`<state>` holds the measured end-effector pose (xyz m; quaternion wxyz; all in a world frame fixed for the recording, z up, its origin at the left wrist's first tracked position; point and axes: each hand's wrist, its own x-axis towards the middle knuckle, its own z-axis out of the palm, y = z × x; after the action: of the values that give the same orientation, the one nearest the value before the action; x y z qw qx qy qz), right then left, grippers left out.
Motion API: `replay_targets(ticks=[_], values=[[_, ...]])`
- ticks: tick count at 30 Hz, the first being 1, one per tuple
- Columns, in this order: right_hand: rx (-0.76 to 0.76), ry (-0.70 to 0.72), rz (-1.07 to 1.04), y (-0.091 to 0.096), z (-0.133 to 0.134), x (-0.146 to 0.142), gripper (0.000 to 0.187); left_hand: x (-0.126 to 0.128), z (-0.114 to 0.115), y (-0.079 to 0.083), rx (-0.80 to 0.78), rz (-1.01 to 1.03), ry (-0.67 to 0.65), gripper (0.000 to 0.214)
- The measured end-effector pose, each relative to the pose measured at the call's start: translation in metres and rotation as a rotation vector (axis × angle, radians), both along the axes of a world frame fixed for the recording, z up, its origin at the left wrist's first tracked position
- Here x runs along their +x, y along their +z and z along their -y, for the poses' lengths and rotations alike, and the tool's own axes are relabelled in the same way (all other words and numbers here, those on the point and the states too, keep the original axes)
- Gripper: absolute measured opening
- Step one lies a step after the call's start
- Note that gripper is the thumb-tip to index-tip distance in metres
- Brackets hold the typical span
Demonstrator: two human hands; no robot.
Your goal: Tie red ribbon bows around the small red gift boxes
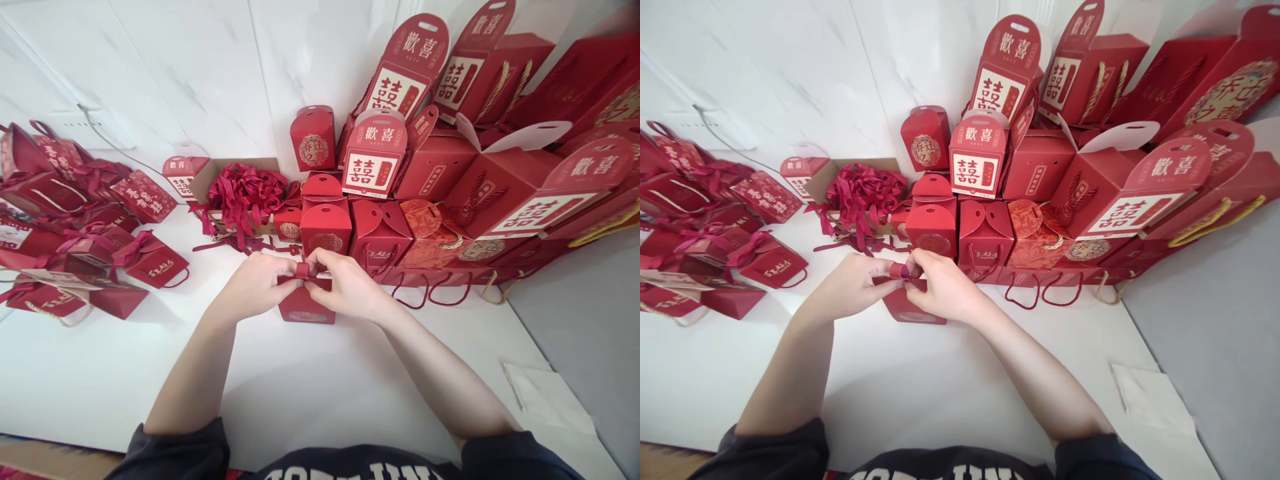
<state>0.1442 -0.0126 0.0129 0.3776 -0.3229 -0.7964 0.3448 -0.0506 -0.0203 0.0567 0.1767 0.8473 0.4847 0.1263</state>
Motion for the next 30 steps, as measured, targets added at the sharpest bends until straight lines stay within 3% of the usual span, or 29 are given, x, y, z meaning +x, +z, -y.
replay_targets(ticks=[15, 30], values=[[0.006, -0.036, 0.056, -0.0004, 0.0035, -0.0025, 0.013, 0.002, 0.0006, 0.0025, 0.003, -0.006, -0.002, 0.016], [-0.086, 0.077, -0.025, -0.0009, -0.0046, 0.0054, 0.007, -0.0011, -0.0018, -0.0001, -0.027, -0.001, -0.022, 0.018]])
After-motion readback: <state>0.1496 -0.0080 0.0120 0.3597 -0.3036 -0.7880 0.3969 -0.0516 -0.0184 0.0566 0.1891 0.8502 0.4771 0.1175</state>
